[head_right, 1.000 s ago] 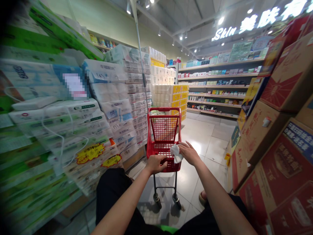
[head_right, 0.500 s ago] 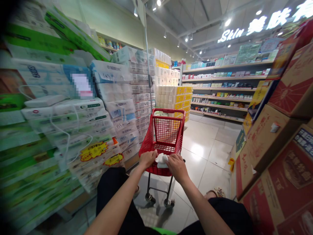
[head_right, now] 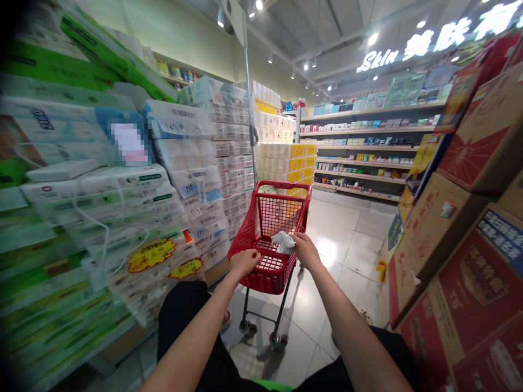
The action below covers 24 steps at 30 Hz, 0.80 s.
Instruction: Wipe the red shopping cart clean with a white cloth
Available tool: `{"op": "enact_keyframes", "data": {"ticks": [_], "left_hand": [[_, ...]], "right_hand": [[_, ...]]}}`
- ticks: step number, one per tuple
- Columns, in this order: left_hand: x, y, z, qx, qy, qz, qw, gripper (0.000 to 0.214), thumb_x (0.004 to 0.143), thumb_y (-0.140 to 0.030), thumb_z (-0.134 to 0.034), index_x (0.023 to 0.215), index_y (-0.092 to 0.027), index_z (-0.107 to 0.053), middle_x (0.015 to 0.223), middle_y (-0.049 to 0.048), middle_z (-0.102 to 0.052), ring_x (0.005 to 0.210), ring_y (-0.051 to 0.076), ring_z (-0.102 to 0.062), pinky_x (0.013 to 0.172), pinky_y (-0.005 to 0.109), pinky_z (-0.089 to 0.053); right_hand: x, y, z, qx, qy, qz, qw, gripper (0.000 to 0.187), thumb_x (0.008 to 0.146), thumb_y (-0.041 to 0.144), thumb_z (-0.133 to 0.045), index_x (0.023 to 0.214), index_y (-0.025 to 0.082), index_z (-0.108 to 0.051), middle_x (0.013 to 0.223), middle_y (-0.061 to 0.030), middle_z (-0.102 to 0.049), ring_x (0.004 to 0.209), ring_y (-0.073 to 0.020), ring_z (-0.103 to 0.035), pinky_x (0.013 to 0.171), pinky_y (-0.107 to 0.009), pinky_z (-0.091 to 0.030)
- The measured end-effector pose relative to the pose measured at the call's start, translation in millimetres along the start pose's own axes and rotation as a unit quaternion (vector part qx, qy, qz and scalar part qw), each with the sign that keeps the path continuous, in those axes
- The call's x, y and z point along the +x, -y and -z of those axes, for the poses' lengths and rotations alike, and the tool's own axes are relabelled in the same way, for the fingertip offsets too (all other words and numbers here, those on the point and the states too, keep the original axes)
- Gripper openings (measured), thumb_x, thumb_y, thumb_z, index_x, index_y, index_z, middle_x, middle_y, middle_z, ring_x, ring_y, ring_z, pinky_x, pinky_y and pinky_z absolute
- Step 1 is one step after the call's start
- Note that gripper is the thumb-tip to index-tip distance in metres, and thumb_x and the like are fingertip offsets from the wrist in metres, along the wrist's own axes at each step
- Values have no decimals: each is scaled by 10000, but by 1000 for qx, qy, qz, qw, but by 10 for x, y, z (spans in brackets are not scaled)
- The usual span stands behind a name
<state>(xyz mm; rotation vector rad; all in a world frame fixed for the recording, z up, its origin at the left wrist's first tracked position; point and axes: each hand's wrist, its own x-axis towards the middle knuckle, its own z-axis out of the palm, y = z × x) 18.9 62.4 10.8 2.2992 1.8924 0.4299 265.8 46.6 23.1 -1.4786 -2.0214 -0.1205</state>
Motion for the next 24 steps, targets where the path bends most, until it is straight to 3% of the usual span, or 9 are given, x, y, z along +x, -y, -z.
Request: {"op": "enact_keyframes", "data": {"ticks": [4, 10, 14, 19, 24], "left_hand": [[-45, -103, -27, 3, -6, 0, 1000, 433, 924, -486, -339, 897, -253, -704, 924, 56, -723, 894, 231, -663, 735, 291, -432], [-53, -76, -31, 12, -13, 1, 1000, 440, 938, -454, -304, 941, -259, -699, 934, 65, -722, 902, 247, -662, 744, 310, -429], [-61, -17, -25, 16, -14, -8, 1000, 448, 937, -455, -302, 924, -245, -698, 926, 71, -720, 887, 251, -662, 750, 316, -427], [-108, -1, -20, 17, -21, -17, 999, 446, 947, -447, -291, 929, -254, -692, 913, 56, -719, 882, 237, -661, 763, 306, -422], [-125, -13, -13, 17, -23, -23, 999, 444, 949, -457, -292, 914, -260, -688, 903, 44, -719, 871, 228, -662, 739, 292, -420]], "right_hand": [[-127, 85, 28, 13, 6, 5, 1000, 362, 894, 183, -409, 1183, 253, -615, 1207, -55, -609, 1169, -189, -508, 907, -331, -463], [-646, 658, -1, 23, 5, 81, 996, 339, 925, 362, -443, 1214, 275, -598, 1183, -33, -642, 1187, -229, -470, 998, -415, -377], [-712, 884, -45, -1, 22, 60, 998, 338, 958, 426, -399, 1205, 303, -595, 1125, -22, -668, 1099, -210, -508, 953, -391, -379], [-589, 851, -138, -38, 29, 98, 994, 278, 913, 434, -517, 1140, 307, -616, 1005, -30, -678, 1042, -214, -527, 1048, -443, -293], [-541, 637, -130, -3, 69, 149, 986, 267, 955, 383, -447, 1156, 300, -601, 1064, -12, -657, 1097, -180, -519, 1116, -437, -231]]}}
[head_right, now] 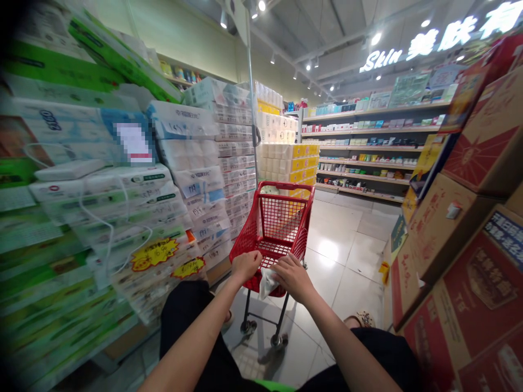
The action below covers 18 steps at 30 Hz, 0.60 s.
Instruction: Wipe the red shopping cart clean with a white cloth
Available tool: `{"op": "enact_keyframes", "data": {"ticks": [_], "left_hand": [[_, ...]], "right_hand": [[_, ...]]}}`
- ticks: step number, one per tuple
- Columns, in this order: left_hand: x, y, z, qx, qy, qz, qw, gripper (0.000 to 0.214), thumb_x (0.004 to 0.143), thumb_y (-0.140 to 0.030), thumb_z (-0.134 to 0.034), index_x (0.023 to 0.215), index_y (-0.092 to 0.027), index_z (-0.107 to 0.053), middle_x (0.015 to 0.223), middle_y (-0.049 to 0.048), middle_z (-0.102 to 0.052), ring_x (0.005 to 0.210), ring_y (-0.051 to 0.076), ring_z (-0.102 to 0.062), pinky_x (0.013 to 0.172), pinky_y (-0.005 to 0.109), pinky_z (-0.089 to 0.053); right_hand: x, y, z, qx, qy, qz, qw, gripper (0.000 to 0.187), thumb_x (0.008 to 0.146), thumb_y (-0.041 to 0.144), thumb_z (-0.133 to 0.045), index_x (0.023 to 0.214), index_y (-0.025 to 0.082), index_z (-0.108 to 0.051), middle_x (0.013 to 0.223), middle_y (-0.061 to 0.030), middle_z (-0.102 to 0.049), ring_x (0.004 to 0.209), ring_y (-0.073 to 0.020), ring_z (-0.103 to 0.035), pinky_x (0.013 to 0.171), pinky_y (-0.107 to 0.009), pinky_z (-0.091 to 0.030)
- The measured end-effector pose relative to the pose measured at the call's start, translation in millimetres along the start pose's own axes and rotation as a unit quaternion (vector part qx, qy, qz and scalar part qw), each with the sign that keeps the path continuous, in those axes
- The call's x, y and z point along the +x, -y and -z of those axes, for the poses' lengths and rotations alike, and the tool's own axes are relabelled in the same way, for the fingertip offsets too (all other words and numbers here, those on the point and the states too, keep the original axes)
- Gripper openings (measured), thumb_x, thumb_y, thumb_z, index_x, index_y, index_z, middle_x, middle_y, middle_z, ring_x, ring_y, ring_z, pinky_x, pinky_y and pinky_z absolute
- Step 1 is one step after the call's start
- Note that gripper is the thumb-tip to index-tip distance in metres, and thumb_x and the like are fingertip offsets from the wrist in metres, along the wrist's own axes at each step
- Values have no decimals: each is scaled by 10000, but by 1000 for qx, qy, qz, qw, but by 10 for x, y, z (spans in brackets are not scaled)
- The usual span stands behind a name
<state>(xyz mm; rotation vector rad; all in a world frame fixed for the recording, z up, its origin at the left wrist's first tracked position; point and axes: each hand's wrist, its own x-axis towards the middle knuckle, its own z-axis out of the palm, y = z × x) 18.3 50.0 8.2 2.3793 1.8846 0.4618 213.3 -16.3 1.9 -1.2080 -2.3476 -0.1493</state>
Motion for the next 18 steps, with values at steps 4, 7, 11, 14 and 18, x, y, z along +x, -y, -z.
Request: {"op": "enact_keyframes", "data": {"ticks": [4, 7, 11, 14, 18], "left_hand": [[-1, -28, -7, 3, 4, -2, 1000, 452, 952, -446, -280, 911, -255, -688, 904, 53, -718, 864, 238, -664, 715, 297, -423], [-15, -56, -12, 6, 8, -2, 1000, 457, 952, -432, -277, 895, -252, -692, 902, 59, -719, 857, 237, -666, 712, 297, -424], [-47, -69, -1, 8, 9, -4, 1000, 457, 956, -429, -270, 916, -258, -692, 914, 52, -719, 870, 225, -664, 727, 289, -423], [-63, -45, 16, 9, 9, -5, 1000, 467, 960, -430, -257, 929, -260, -691, 920, 51, -718, 872, 224, -663, 736, 292, -423], [-61, 15, 35, 11, 13, -11, 1000, 485, 963, -443, -244, 917, -261, -691, 923, 49, -719, 880, 228, -661, 751, 301, -423]], "right_hand": [[42, -298, 60, 51, 0, -2, 999, 295, 972, 318, -386, 1168, 296, -605, 1142, -14, -646, 1196, -180, -489, 1122, -449, -236], [128, -541, 107, 60, -42, -47, 996, 339, 940, 226, -384, 1199, 269, -599, 1183, -42, -636, 1239, -210, -468, 1100, -480, -271], [171, -649, 163, 68, -74, -84, 991, 376, 880, 165, -387, 1156, 252, -627, 1191, -57, -626, 1278, -238, -431, 1095, -504, -278], [86, -498, 173, 124, -60, -72, 988, 353, 866, 200, -405, 1121, 249, -645, 1229, -59, -602, 1270, -238, -438, 1070, -471, -332], [-38, -178, 107, 208, -78, -113, 969, 357, 946, 327, -332, 945, 238, -677, 1134, -51, -639, 1224, -228, -480, 999, -407, -410]]}}
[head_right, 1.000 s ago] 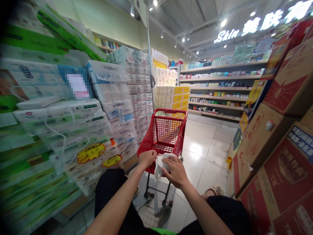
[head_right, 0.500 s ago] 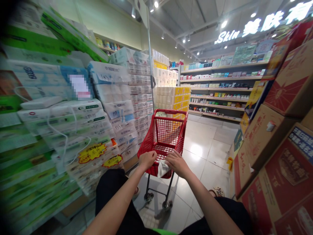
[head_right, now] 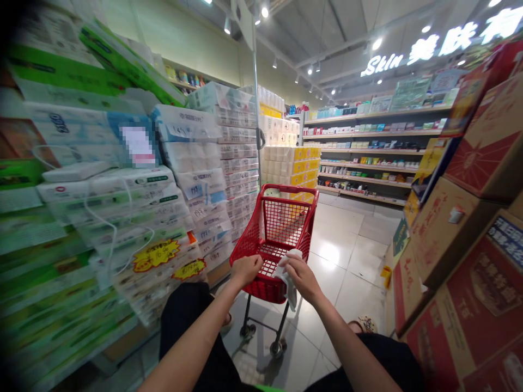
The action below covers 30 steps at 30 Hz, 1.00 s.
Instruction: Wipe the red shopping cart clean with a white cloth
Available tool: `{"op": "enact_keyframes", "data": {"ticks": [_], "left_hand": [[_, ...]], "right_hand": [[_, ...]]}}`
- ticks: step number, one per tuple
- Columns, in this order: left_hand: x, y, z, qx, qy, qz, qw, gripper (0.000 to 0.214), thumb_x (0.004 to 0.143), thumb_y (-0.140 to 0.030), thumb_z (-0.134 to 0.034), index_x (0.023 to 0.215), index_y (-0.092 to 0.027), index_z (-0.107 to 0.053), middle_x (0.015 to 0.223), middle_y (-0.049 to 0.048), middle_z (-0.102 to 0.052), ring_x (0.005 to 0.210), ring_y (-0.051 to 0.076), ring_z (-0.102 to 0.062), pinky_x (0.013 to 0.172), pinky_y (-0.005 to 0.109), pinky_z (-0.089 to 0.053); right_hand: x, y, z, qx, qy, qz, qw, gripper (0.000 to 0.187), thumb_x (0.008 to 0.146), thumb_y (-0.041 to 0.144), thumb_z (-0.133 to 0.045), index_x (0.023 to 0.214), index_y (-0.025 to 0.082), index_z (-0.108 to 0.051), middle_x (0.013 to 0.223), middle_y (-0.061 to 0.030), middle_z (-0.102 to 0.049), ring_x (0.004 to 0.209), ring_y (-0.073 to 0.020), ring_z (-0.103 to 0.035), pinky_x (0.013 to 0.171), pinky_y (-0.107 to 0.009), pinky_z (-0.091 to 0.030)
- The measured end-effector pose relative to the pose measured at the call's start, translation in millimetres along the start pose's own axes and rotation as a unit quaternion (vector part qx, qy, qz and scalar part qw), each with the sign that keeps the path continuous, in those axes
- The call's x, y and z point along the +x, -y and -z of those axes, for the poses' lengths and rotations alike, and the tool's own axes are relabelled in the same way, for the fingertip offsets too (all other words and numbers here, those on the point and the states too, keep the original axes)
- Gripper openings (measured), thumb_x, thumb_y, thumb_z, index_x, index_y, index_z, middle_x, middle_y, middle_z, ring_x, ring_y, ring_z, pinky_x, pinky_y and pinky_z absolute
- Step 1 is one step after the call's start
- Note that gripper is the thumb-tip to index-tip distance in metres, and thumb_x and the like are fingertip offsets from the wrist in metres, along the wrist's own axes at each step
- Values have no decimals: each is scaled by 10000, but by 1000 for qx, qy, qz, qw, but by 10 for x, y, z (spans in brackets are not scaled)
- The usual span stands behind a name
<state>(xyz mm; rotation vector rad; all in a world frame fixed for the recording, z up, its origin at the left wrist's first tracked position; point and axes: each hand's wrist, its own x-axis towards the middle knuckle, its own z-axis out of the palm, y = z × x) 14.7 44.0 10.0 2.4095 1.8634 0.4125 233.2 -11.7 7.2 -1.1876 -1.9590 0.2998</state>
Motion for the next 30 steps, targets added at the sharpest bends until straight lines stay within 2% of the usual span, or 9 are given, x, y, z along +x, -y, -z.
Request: {"op": "enact_keyframes", "data": {"ticks": [3, 6, 9, 13, 16, 20, 25, 27, 30], "left_hand": [[10, 46, 8, -1, 6, -7, 1000, 477, 959, -444, -259, 892, -260, -693, 932, 47, -720, 886, 227, -660, 763, 303, -420], [20, 85, 15, -4, 10, -15, 1000, 463, 952, -449, -277, 879, -260, -693, 947, 43, -721, 893, 226, -658, 764, 301, -417], [26, 111, 17, -8, 11, -27, 1000, 441, 943, -457, -302, 856, -264, -689, 958, 25, -721, 910, 224, -656, 751, 291, -414], [22, 120, 9, -15, 8, -42, 999, 432, 932, -477, -318, 826, -267, -680, 939, 10, -723, 896, 225, -657, 716, 282, -408], [17, 128, -2, -22, 4, -46, 999, 422, 930, -476, -327, 818, -267, -676, 913, 6, -723, 872, 218, -659, 699, 273, -399], [39, 196, -6, -36, -9, -50, 998, 400, 931, -463, -341, 809, -264, -666, 890, 0, -721, 861, 211, -655, 694, 265, -385], [124, 355, 28, -64, -33, -69, 995, 409, 955, -417, -307, 801, -250, -648, 849, 2, -710, 813, 188, -642, 719, 263, -384], [158, 405, 49, -77, -46, -81, 993, 397, 965, -373, -295, 831, -240, -645, 894, 10, -706, 858, 173, -633, 786, 261, -384], [188, 448, 73, -94, -59, -97, 989, 369, 973, -309, -290, 882, -234, -640, 960, 9, -698, 930, 153, -619, 880, 251, -359]], "right_hand": [[-58, 103, -125, -42, -33, -14, 998, 327, 937, 420, -402, 834, 229, -647, 1054, -57, -650, 1156, -230, -521, 946, -386, -442], [-38, 79, -153, -135, 0, 42, 990, 262, 933, 417, -436, 980, 252, -635, 1101, -47, -639, 1170, -219, -501, 1009, -411, -395], [59, -87, -62, -216, 31, 73, 973, 338, 980, 384, -311, 1102, 300, -615, 1202, -9, -611, 1268, -192, -422, 1099, -427, -292], [257, -388, 109, -298, -2, 3, 955, 437, 991, 402, -208, 1188, 301, -585, 1313, 5, -547, 1353, -192, -322, 1111, -443, -266], [295, -455, 143, -305, -15, -2, 952, 448, 988, 388, -196, 1180, 285, -588, 1312, -11, -542, 1360, -204, -309, 1116, -454, -257], [60, -173, 5, -279, -15, 53, 959, 377, 977, 347, -268, 1159, 265, -587, 1261, -24, -561, 1349, -218, -310, 1142, -465, -220], [-243, 333, -272, -243, 45, 145, 958, 371, 946, 303, -391, 1293, 254, -512, 1263, -38, -564, 1289, -214, -374, 1149, -453, -220], [-226, 403, -323, -241, 59, 166, 954, 413, 945, 291, -410, 1353, 253, -463, 1272, -45, -567, 1259, -210, -405, 1126, -439, -262], [-71, 310, -278, -252, 88, 195, 944, 407, 960, 329, -417, 1363, 281, -454, 1266, -34, -581, 1212, -197, -447, 1075, -403, -326]]}}
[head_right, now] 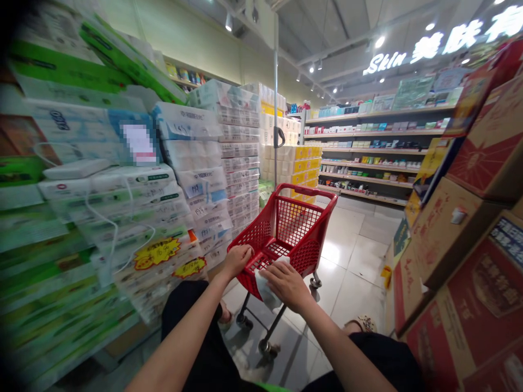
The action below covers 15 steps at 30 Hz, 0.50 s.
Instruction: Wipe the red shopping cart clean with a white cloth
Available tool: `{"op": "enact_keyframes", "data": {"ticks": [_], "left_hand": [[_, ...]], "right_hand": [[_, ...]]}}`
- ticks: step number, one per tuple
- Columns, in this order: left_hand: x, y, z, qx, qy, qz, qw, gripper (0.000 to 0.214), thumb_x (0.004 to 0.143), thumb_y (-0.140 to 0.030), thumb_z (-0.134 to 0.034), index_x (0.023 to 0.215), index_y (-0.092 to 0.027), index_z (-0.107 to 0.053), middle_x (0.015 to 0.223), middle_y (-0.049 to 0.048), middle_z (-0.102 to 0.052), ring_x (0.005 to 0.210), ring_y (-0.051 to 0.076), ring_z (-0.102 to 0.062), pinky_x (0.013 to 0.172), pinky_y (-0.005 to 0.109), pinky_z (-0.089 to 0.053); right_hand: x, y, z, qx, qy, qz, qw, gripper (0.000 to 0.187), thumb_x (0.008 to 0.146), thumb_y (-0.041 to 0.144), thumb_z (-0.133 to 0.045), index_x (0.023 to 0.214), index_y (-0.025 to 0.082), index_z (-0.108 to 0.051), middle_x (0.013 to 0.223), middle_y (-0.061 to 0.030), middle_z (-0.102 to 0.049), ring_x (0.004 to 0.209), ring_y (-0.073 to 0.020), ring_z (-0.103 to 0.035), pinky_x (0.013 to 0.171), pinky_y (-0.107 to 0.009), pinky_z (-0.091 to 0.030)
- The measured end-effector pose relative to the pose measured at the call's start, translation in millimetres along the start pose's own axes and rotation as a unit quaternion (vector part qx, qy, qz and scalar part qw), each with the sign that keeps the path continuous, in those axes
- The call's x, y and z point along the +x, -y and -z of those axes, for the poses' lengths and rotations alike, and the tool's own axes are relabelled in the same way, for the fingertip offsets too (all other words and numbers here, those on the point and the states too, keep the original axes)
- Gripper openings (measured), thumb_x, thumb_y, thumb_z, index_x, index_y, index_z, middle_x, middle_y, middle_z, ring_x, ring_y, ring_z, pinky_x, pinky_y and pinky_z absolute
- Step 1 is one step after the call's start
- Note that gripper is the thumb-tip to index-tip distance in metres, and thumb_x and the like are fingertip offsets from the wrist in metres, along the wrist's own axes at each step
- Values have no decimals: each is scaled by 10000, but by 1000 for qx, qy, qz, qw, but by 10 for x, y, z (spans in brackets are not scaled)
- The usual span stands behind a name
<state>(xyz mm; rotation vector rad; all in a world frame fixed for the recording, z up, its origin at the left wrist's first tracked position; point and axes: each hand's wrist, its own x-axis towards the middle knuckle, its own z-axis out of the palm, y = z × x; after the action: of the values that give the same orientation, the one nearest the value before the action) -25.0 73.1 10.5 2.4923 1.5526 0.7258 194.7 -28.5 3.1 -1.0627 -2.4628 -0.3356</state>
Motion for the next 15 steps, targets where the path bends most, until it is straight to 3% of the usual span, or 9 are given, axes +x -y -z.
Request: {"op": "enact_keyframes", "data": {"ticks": [3, 8, 11, 15], "left_hand": [[7, 7, 14, -11, 2, -1, 1000, 370, 978, -284, -287, 881, -237, -640, 921, -6, -700, 884, 143, -626, 871, 250, -368], [22, -23, 25, -15, 8, 10, 1000, 351, 985, -287, -311, 859, -239, -635, 886, -17, -699, 849, 135, -627, 847, 243, -381], [30, -89, 23, -5, -1, 28, 1000, 304, 985, -296, -336, 916, -227, -624, 973, 13, -685, 935, 156, -614, 863, 258, -379], [-28, -359, -44, -10, -33, 55, 998, 337, 993, -413, -320, 1188, -230, -527, 1174, 64, -622, 1027, 194, -596, 840, 278, -401]], "right_hand": [[52, -368, 35, -17, 11, 1, 1000, 389, 954, 429, -429, 1304, 282, -512, 1243, -37, -596, 1181, -206, -474, 1062, -410, -331], [-47, -916, 116, -58, -3, -106, 993, 391, 956, 466, -385, 1276, 300, -536, 1270, -35, -575, 1225, -216, -456, 1112, -448, -254], [-120, -996, 98, -61, -9, -135, 989, 387, 958, 460, -367, 1273, 309, -532, 1284, -23, -560, 1263, -214, -419, 1127, -445, -230], [-116, -925, 35, -52, -17, -147, 988, 370, 959, 459, -360, 1250, 316, -538, 1264, -18, -561, 1242, -213, -421, 1111, -435, -255]]}}
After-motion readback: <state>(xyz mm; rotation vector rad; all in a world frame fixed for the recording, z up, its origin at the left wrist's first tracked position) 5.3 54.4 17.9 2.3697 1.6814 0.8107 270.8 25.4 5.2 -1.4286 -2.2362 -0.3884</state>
